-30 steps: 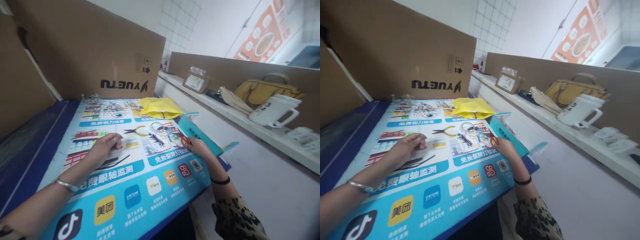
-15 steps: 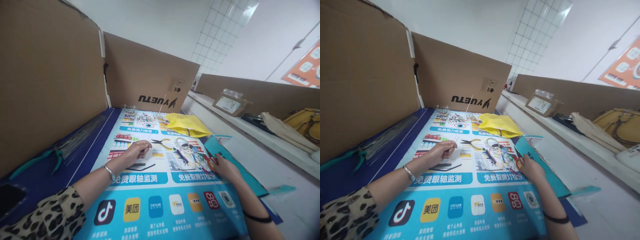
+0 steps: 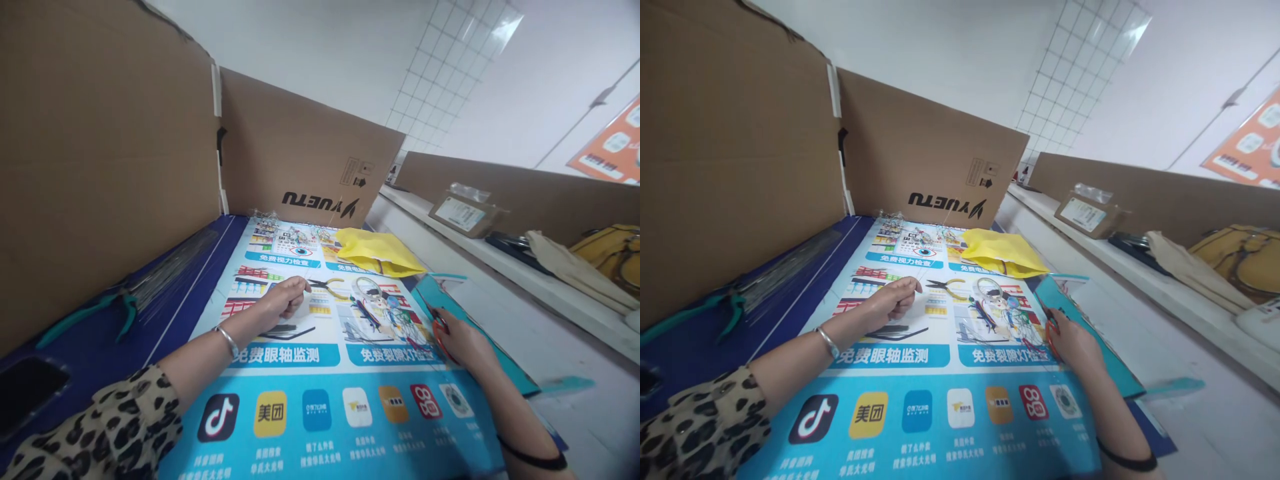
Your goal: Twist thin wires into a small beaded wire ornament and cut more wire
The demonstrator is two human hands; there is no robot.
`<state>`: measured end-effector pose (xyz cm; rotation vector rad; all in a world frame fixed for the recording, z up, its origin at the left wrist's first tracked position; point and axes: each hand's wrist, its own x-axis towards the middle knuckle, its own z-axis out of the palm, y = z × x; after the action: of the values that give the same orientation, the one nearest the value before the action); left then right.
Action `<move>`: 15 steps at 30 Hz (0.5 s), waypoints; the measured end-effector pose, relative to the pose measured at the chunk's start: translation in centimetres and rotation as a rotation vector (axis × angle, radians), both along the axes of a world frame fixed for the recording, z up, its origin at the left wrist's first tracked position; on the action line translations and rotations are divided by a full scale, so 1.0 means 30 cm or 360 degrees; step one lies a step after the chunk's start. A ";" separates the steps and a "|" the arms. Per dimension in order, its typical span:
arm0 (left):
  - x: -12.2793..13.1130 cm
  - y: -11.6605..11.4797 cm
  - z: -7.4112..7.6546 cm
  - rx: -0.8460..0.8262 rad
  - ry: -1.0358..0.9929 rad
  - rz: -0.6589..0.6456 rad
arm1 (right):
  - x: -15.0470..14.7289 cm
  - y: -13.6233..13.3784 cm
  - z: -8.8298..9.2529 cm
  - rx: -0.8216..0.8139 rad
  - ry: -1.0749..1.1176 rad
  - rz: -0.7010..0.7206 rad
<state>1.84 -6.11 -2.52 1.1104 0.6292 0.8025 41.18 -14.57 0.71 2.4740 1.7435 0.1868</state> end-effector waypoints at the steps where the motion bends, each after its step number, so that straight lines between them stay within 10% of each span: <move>1: 0.000 -0.001 0.003 -0.0005 -0.0014 -0.0018 | -0.010 -0.001 0.006 0.0019 -0.0006 0.0026; 9: -0.018 -0.011 0.028 -0.0049 0.0058 -0.0183 | -0.274 0.002 0.061 0.0300 0.0743 0.0340; 15: -0.050 -0.030 0.041 -0.0053 0.0169 -0.0307 | -0.575 0.019 0.059 -0.0033 0.1339 0.0961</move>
<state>0.35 -7.00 -1.31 1.1692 0.6113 0.5687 23.93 -14.01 2.47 2.0379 2.7217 -0.9504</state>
